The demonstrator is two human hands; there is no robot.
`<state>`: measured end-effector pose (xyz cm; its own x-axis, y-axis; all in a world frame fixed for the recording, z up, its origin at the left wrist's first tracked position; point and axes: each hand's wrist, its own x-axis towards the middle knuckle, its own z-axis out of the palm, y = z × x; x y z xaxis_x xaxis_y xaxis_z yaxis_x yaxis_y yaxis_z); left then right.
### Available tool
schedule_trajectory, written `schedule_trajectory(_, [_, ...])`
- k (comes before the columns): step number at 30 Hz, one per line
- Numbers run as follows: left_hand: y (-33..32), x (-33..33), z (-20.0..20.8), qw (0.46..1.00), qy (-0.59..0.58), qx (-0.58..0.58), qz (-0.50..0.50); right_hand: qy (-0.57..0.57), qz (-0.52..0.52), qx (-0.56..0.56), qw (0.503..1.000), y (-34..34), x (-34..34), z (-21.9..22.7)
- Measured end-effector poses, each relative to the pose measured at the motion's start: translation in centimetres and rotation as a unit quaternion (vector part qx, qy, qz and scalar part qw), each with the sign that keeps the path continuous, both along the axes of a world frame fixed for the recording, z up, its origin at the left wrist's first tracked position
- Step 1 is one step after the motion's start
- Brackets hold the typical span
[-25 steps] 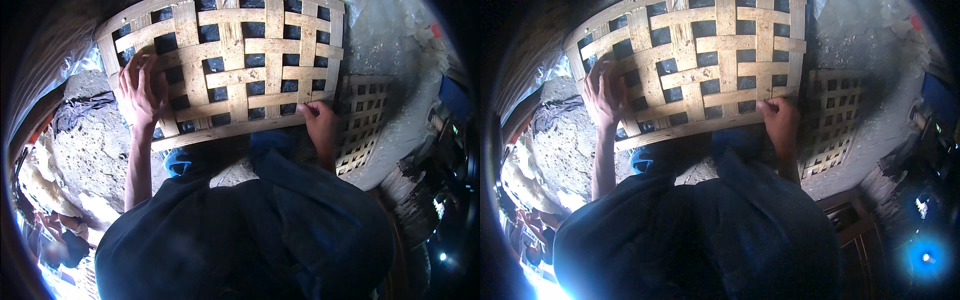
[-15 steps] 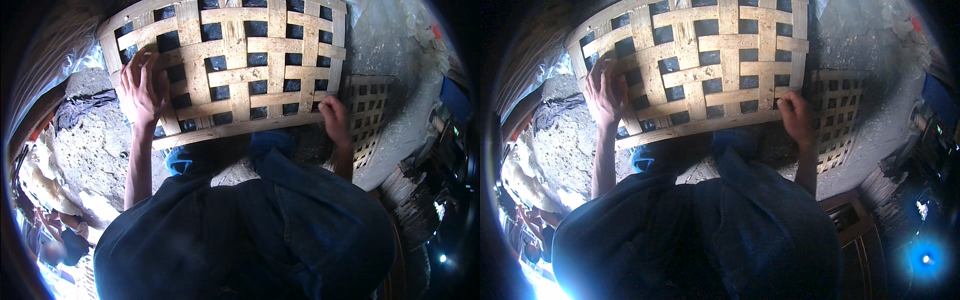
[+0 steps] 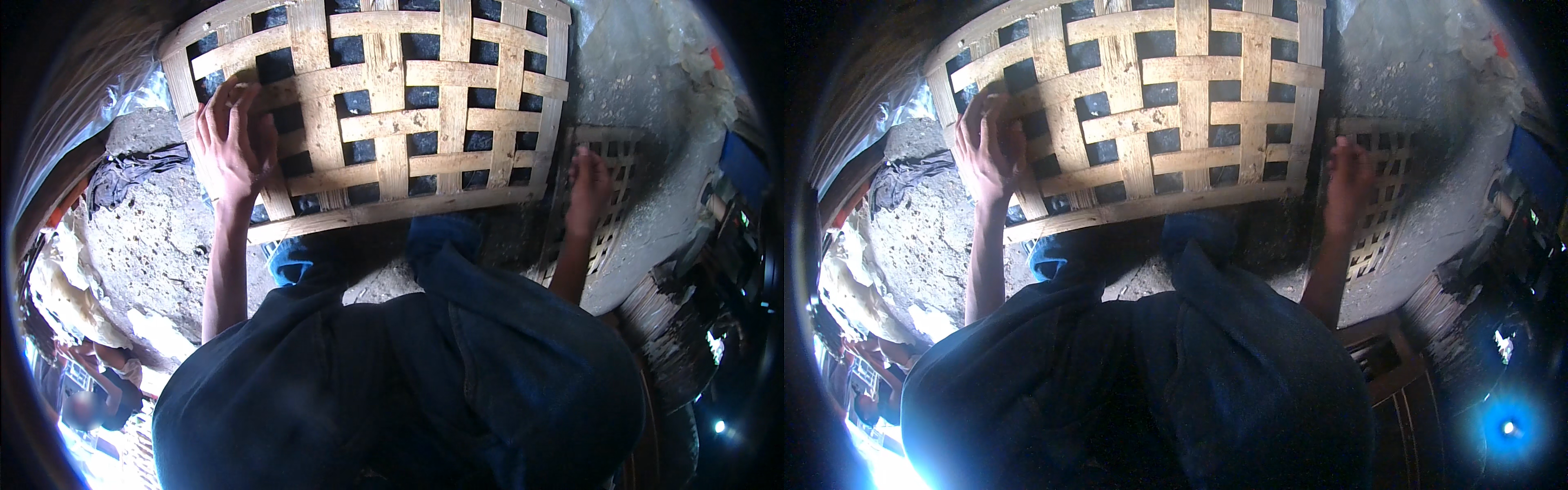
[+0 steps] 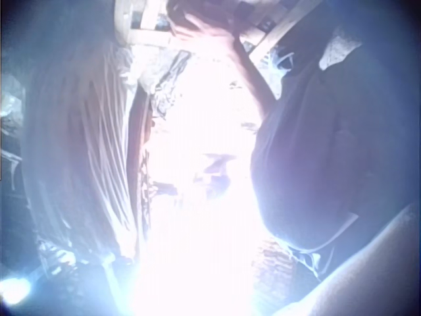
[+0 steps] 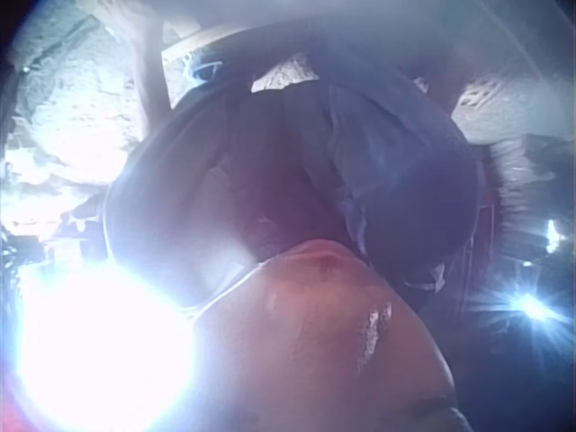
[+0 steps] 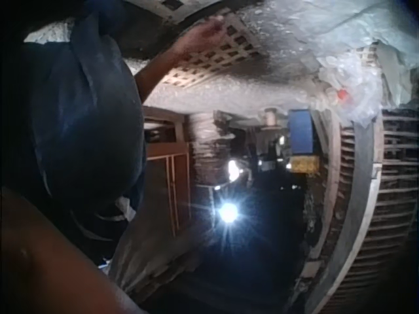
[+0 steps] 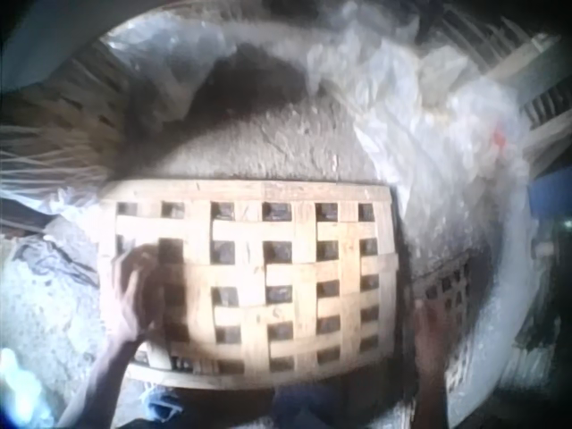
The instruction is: The person assembles a wooden lattice tray by placing a dark rectangular slab inside, then covering it with a plastic sheet and a second lattice frame. The person presses the components together and adjusts the alignment.
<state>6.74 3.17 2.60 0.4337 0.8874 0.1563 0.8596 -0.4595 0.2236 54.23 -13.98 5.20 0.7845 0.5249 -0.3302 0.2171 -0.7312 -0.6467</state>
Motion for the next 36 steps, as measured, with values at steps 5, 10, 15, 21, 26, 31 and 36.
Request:
schedule_trajectory(5, [-0.1,0.1,0.0,1.0,0.01,0.001,0.005,-0.107,0.255,-0.015,0.961,-1.3,-6.8,-0.6])
schedule_trajectory(10, [0.0,0.1,0.1,1.0,-0.003,0.006,0.003,-0.092,0.291,-0.059,0.95,-1.4,-9.5,0.0])
schedule_trajectory(15, [0.0,0.0,-0.3,1.0,0.004,0.002,0.0,-0.066,0.291,-0.028,0.954,-1.8,-9.7,-0.9])
schedule_trajectory(21, [0.0,0.1,-0.1,1.0,-0.005,0.008,-0.001,0.093,0.294,-0.055,0.95,-2.1,-4.2,-0.2])
schedule_trajectory(26, [-0.2,-0.2,-0.3,1.0,-0.008,0.002,0.0,0.449,-0.108,0.336,0.821,-1.2,-0.3,1.2])
schedule_trajectory(31, [-0.1,-0.1,-0.3,1.0,-0.01,0.004,-0.001,0.079,0.172,0.048,0.981,-2.9,-5.8,-0.4])
schedule_trajectory(36, [0.1,0.3,0.1,1.0,0.003,0.021,-0.01,-0.061,0.281,-0.054,0.956,-2.0,-9.9,0.0])
